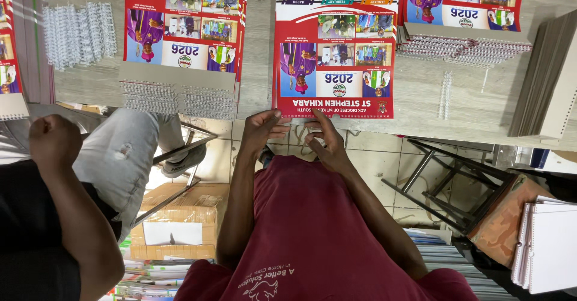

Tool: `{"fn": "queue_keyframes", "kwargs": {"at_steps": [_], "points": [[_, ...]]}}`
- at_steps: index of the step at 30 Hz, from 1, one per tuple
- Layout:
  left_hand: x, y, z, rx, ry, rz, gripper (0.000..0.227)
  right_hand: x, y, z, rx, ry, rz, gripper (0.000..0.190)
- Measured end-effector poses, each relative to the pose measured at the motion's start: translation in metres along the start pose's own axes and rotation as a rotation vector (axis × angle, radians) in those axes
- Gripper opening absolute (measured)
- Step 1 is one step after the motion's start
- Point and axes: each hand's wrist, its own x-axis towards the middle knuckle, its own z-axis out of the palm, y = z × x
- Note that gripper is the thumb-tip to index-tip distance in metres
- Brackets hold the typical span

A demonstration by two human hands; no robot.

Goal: The person assembles wall calendars by inserting spiral binding wires into the holes of the calendar pages. They pick up the wires and the calendar sheets, align the holes, and push the wires through to secure the pages together. The person repeats this process for multiple calendar units on a table.

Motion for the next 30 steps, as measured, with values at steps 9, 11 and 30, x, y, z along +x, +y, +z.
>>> {"fn": "queue_keyframes", "kwargs": {"at_steps": [9, 11, 30], "points": [[0.005, 0.010, -0.012, -0.106, 0.161, -0.055, 0.023, -0.020, 0.028, -0.066, 0.363, 0.513, -0.013, 0.071], [0.005, 0.010, -0.019, -0.084, 0.155, -0.058, 0.024, -0.018, 0.017, -0.086, 0.458, 0.552, 0.055, 0.070], [0.010, -0.010, -0.008, 0.066, 0.204, -0.032, 0.024, 0.014, -0.012, -0.118, -0.517, 0.425, 0.268, 0.052]]}}
